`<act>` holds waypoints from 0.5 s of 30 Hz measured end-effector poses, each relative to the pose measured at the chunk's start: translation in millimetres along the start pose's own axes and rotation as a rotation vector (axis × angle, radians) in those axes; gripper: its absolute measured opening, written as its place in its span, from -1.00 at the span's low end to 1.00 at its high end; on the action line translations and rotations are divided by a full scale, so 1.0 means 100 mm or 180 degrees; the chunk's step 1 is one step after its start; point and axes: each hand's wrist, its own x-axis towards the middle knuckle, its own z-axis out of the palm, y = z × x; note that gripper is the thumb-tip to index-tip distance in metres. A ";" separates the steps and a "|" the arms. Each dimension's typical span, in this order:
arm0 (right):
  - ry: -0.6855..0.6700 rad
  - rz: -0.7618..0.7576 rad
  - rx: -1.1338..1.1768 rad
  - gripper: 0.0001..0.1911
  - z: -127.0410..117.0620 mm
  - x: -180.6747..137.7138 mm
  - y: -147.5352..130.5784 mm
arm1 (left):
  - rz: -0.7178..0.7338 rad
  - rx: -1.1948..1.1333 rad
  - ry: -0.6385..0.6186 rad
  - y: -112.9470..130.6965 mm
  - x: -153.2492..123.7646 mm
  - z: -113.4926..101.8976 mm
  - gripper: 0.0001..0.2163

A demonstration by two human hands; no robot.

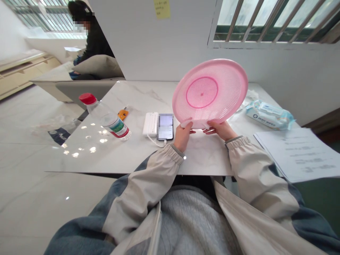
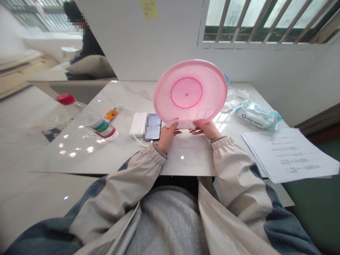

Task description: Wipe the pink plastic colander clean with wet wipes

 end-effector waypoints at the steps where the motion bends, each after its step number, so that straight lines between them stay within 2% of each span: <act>1: 0.0053 -0.0026 0.0031 -0.62 -0.01 0.01 0.01 | -0.0029 -0.0009 0.0007 0.01 -0.01 0.01 -0.70; 7: 0.0224 -0.0052 0.0191 -0.57 -0.03 0.06 0.04 | -0.0224 -0.0243 0.0067 0.04 -0.05 0.02 -0.71; 11: -0.0059 -0.0001 0.0292 -0.51 0.00 0.04 0.02 | -0.0213 -0.0504 0.0147 0.05 -0.05 0.02 -0.70; 15: -0.0303 0.0098 0.0353 -0.47 0.01 0.01 -0.01 | -0.0261 -0.0669 0.0042 0.07 -0.07 0.03 -0.69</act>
